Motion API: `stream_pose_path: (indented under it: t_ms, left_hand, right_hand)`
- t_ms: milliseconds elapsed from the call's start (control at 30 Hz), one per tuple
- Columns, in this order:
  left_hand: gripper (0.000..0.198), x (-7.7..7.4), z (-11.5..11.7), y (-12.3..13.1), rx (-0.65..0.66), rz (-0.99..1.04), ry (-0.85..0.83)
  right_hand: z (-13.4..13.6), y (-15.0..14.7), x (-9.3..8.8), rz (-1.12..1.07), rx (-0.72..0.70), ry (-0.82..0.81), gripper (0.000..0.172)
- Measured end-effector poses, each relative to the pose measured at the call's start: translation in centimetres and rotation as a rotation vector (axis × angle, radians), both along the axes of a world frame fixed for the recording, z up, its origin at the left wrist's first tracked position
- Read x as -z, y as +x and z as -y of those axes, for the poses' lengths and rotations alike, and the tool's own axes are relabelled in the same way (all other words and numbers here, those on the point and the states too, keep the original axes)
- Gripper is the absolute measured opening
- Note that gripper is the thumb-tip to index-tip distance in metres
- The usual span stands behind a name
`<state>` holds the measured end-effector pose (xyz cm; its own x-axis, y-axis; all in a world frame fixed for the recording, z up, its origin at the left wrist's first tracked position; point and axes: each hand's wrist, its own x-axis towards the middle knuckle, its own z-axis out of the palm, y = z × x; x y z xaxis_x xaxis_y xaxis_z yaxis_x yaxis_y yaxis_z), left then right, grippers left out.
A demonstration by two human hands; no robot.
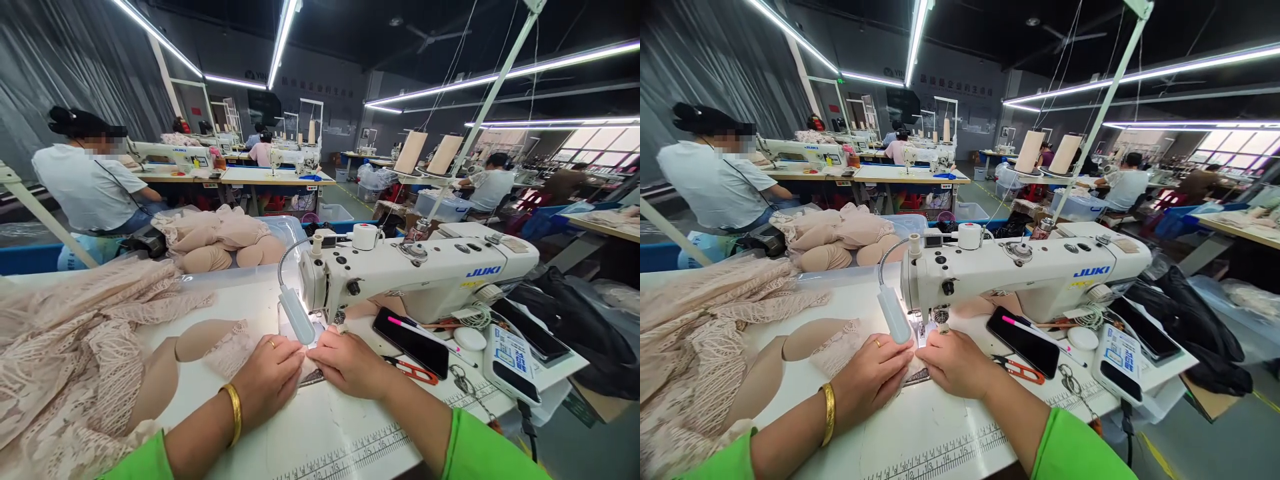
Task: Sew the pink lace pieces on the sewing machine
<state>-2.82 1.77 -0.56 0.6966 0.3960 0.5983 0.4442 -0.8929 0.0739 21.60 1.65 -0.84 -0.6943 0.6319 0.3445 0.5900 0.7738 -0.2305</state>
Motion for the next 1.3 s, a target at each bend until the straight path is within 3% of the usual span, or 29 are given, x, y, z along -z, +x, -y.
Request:
stream_pose_path:
  t_ms: [167,467,767,1100,1200,1267,1300]
  left_hand:
    - [0.02,0.2,-1.2,0.2,-0.004,-0.002,-0.008]
    - [0.029,1.1,-3.6,0.0,0.02,-0.085,-0.123]
    - [0.027,0.8,-3.8,0.1,-0.011,-0.116,-0.17]
    - [0.015,-0.2,-3.8,1.0,-0.224,-0.168,-0.193]
    - [0.022,-0.6,-3.8,0.3,-0.246,-0.135,-0.221]
    - [0.029,-1.1,-3.0,-0.7,-0.232,-0.099,-0.248]
    - [0.033,-1.4,-2.0,-1.3,-0.217,-0.084,-0.257]
  right_hand:
    - [-0.1,-0.1,0.2,-0.011,0.069,0.0,0.02]
    - [-0.4,-0.1,0.2,-0.003,0.148,-0.015,0.019]
    - [-0.3,-0.2,0.0,0.006,0.164,0.001,0.015]
    - [-0.8,0.2,1.1,-0.057,0.158,0.022,0.019]
    - [-0.5,0.2,1.3,-0.119,0.118,0.059,0.02]
    - [0.2,-0.3,1.0,-0.214,0.107,0.001,0.02]
    - [0.7,-0.8,0.8,-0.288,0.11,-0.11,0.02]
